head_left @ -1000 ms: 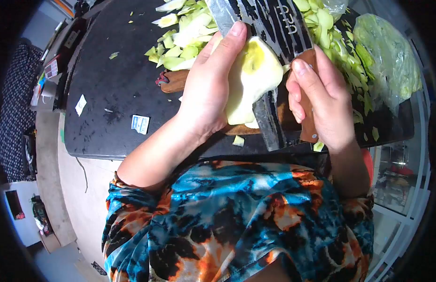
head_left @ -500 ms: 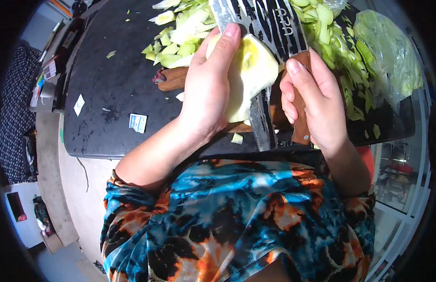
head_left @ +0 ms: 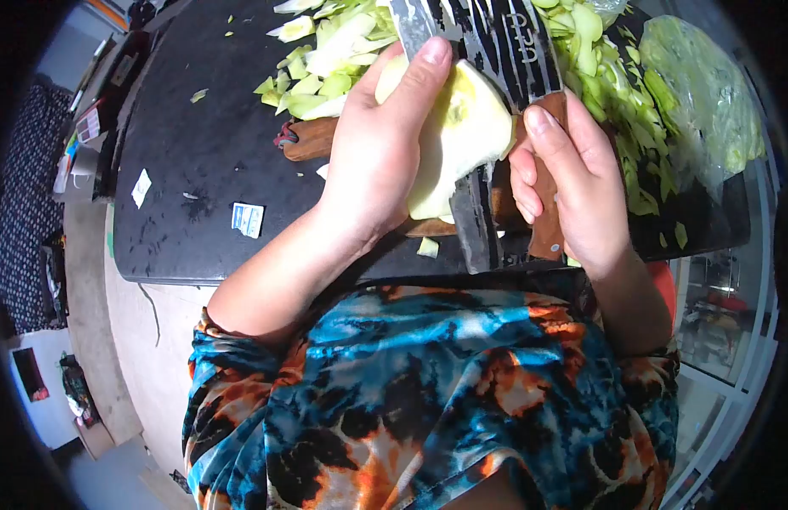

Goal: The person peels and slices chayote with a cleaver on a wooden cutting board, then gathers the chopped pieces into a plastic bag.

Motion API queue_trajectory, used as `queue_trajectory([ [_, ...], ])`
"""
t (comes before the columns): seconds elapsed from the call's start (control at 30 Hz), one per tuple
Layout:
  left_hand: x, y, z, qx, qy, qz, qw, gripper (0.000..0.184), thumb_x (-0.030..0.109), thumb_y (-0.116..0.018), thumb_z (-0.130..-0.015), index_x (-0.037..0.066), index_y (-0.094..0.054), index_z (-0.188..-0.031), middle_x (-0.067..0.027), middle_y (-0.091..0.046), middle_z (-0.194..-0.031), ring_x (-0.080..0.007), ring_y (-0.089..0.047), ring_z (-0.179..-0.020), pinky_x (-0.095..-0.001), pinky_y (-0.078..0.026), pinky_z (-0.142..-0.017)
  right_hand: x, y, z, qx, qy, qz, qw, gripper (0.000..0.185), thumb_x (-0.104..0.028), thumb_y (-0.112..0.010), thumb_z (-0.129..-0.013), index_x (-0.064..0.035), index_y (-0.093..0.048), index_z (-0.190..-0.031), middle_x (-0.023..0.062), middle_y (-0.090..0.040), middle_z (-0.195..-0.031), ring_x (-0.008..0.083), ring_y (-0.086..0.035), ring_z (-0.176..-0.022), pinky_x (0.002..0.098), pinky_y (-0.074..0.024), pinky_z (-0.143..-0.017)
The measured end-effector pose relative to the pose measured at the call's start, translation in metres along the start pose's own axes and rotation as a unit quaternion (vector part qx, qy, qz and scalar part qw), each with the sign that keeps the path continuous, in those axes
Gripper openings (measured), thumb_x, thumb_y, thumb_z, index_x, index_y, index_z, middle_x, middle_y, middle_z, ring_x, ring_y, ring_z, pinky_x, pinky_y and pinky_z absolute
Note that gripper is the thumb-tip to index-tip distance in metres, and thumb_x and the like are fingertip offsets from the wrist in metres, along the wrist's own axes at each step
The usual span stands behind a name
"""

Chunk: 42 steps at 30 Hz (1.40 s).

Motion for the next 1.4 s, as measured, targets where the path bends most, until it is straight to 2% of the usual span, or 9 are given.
queue_trajectory([
  [0.3,-0.007,0.009,-0.007,0.001,-0.032,0.025,0.999,0.029,0.029,-0.052,-0.093,0.002,-0.054,-0.102,-0.0021,-0.059,-0.084,-0.0078,-0.056,-0.074,-0.0219,-0.046,-0.067,0.006,-0.007,-0.002,0.015,0.001,-0.012,1.000,0.016,-0.023,-0.043,-0.096,-0.0080,-0.044,-0.091,0.0007,-0.044,-0.065,0.0061,-0.041,-0.047,0.0186,-0.0340,-0.042],
  [0.4,-0.008,0.009,-0.010,-0.010,-0.026,-0.073,0.997,0.036,0.033,-0.042,-0.095,0.001,-0.051,-0.109,-0.0113,-0.062,-0.089,-0.0182,-0.063,-0.075,-0.0296,-0.052,-0.067,0.005,-0.002,-0.008,0.002,-0.025,-0.008,1.000,0.017,-0.024,-0.042,-0.096,-0.0082,-0.044,-0.090,0.0003,-0.044,-0.064,0.0061,-0.041,-0.047,0.0188,-0.0336,-0.041],
  [0.5,-0.008,0.008,-0.010,-0.041,0.007,-0.019,0.999,0.031,0.029,-0.053,-0.092,0.001,-0.055,-0.104,-0.0036,-0.061,-0.089,-0.0083,-0.058,-0.079,-0.0225,-0.047,-0.070,0.000,0.006,-0.013,-0.019,-0.015,0.043,0.999,0.017,-0.024,-0.042,-0.096,-0.0082,-0.045,-0.090,-0.0001,-0.044,-0.064,0.0064,-0.041,-0.047,0.0191,-0.0334,-0.041],
  [0.7,-0.013,0.004,-0.017,-0.162,-0.019,-0.072,0.984,0.032,0.023,-0.062,-0.087,0.001,-0.053,-0.109,-0.0050,-0.062,-0.097,-0.0125,-0.059,-0.088,-0.0269,-0.049,-0.078,-0.024,0.028,-0.034,-0.067,0.088,0.229,0.967,0.023,-0.026,-0.050,-0.092,-0.0047,-0.047,-0.085,-0.0018,-0.044,-0.060,0.0042,-0.039,-0.045,0.0193,-0.0319,-0.042],
  [0.77,-0.017,0.004,-0.024,-0.239,-0.034,-0.127,0.962,0.057,0.022,-0.076,-0.075,0.003,-0.046,-0.119,-0.0062,-0.060,-0.105,-0.0149,-0.056,-0.097,-0.0289,-0.046,-0.085,-0.028,0.038,-0.036,-0.093,0.101,0.249,0.959,0.021,-0.024,-0.051,-0.091,-0.0050,-0.048,-0.084,-0.0029,-0.042,-0.059,0.0033,-0.037,-0.044,0.0189,-0.0305,-0.041],
  [0.93,-0.016,-0.001,-0.024,-0.298,-0.082,-0.324,0.894,0.057,0.022,-0.082,-0.065,0.001,-0.055,-0.110,-0.0069,-0.062,-0.101,-0.0163,-0.056,-0.095,-0.0301,-0.044,-0.086,-0.048,0.048,-0.019,-0.070,0.166,0.365,0.913,0.029,-0.022,-0.059,-0.087,0.0016,-0.052,-0.102,-0.0018,-0.051,-0.066,0.0064,-0.047,-0.054,0.0205,-0.0381,-0.052],
  [1.1,-0.020,0.001,-0.012,-0.308,-0.107,-0.384,0.864,0.050,0.023,-0.080,-0.067,0.001,-0.058,-0.106,-0.0093,-0.063,-0.100,-0.0183,-0.058,-0.093,-0.0305,-0.045,-0.084,-0.060,0.045,0.000,-0.085,0.191,0.464,0.861,0.051,-0.015,-0.061,-0.083,0.0029,-0.043,-0.127,-0.0006,-0.053,-0.074,0.0063,-0.047,-0.058,0.0215,-0.0386,-0.053],
  [1.3,-0.036,0.006,-0.006,-0.310,0.009,-0.427,0.849,0.047,0.032,-0.073,-0.075,0.002,-0.058,-0.109,-0.0123,-0.062,-0.104,-0.0250,-0.059,-0.095,-0.0311,-0.045,-0.083,-0.071,0.048,0.009,-0.099,0.082,0.482,0.867,0.042,-0.017,-0.062,-0.077,0.0053,-0.050,-0.111,0.0058,-0.058,-0.076,0.0132,-0.053,-0.063,0.0252,-0.0413,-0.061],
  [1.4,-0.027,-0.001,-0.002,-0.311,-0.108,-0.425,0.843,0.047,0.033,-0.072,-0.076,0.002,-0.058,-0.108,-0.0123,-0.062,-0.104,-0.0255,-0.058,-0.096,-0.0315,-0.045,-0.085,-0.075,0.050,0.015,-0.130,0.145,0.510,0.838,0.039,-0.017,-0.061,-0.076,0.0050,-0.050,-0.106,0.0073,-0.058,-0.075,0.0129,-0.053,-0.063,0.0247,-0.0404,-0.060],
])
Point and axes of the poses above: each hand's wrist, its own z-axis away from the middle knuckle, its own y-axis out of the back of the hand, x = y × z, the point moved 5 cm from there along -z, towards the middle knuckle
